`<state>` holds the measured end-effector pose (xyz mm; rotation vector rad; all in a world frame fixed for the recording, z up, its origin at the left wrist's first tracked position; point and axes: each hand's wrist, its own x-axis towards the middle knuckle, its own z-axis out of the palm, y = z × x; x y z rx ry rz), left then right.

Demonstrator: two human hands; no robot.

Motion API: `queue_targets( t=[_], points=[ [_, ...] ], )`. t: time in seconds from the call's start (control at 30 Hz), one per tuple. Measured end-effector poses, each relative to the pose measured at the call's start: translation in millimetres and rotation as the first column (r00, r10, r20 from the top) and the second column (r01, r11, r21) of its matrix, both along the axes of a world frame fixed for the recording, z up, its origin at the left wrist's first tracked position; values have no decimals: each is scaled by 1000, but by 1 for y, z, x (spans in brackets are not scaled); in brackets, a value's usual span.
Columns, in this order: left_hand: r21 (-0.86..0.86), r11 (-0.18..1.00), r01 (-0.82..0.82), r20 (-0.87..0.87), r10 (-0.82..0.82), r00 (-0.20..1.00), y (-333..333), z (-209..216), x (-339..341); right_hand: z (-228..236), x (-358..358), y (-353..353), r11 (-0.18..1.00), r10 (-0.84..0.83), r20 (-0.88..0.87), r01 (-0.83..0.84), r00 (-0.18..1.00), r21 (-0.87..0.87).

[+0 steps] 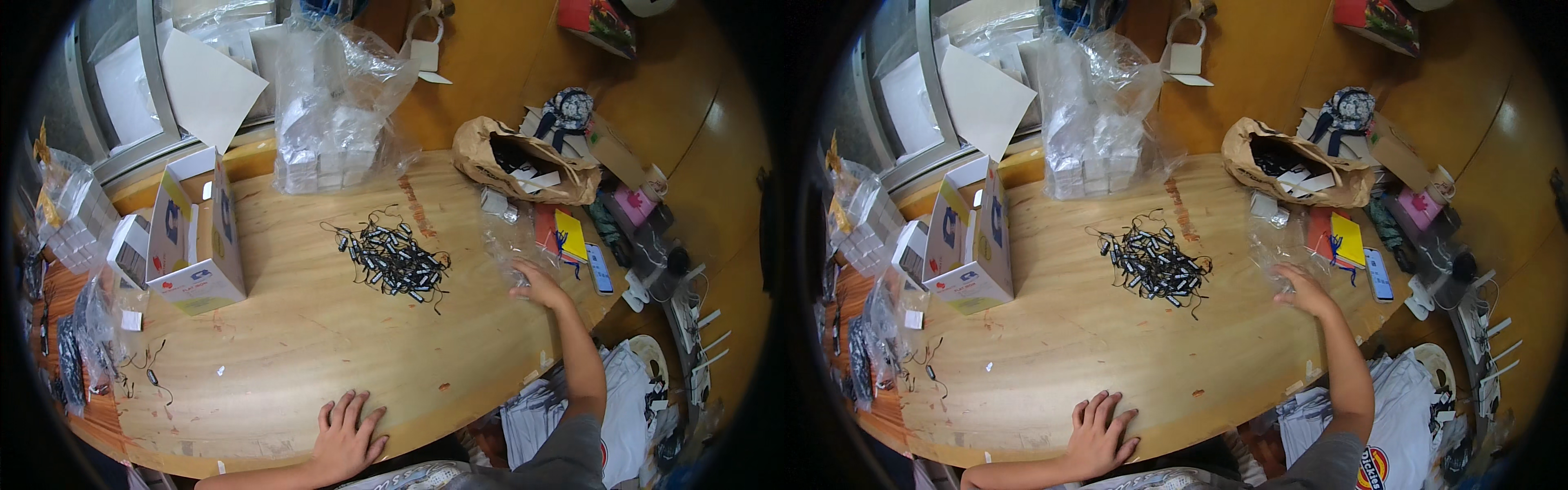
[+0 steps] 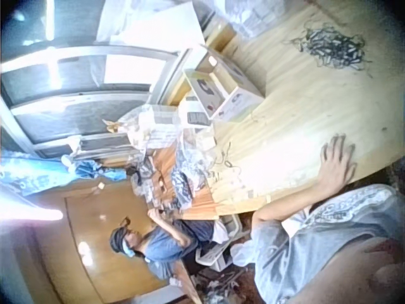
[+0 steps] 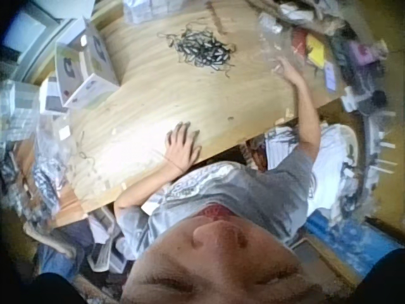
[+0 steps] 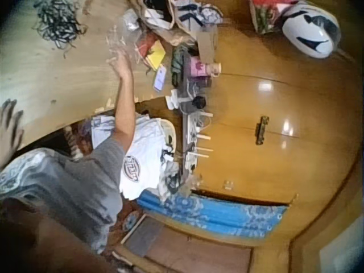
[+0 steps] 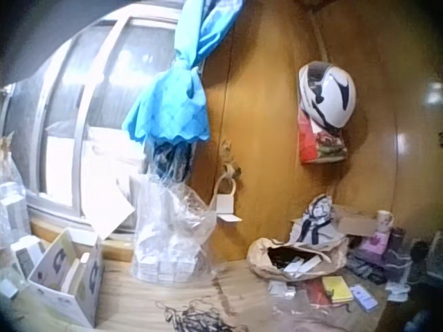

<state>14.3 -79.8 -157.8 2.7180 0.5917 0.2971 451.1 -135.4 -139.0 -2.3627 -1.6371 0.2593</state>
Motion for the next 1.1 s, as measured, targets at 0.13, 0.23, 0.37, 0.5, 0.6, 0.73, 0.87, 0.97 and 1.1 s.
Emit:
queue_targets(
  t=[0.13, 0.23, 0.37, 0.5, 0.6, 0.73, 0.87, 0.97, 1.1],
  points=[
    [-85, 996, 19, 94, -11, 996, 2, 4, 2, 1, -7, -17, 987, -77, -29, 80, 997, 137],
    [-161, 980, 118, 228, -80, 970, 11, 9, 20, 41, -42, -24, 985, 35, -28, -30, 999, 171],
    [-206, 948, 241, 400, -143, 905, 15, 18, 82, 109, -86, -46, 977, 81, -165, -45, 983, 210],
    [-218, 944, 247, 554, -89, 827, 17, 23, 171, 134, -79, -72, 944, 272, -562, -104, 781, 312],
    [-124, 945, 301, 567, -182, 803, 11, 19, 221, 133, -62, -78, 858, 476, -707, -101, 523, 503],
    [-428, 829, 359, 547, -78, 833, 4, -5, 240, 139, -72, -52, 779, -119, 271, -80, 955, 622],
    [-737, 648, 192, 425, 223, 877, 3, 1, 202, 134, -117, -80, 826, 262, 216, -334, 941, 455],
    [-820, 555, 141, 337, 269, 902, 3, 18, 180, 84, -146, -77, 897, 442, 28, -442, 897, 4],
    [-806, 519, 285, 208, -202, 957, 40, 21, 174, 9, -159, -73, 969, 212, -94, -196, 973, 152]
  ],
)
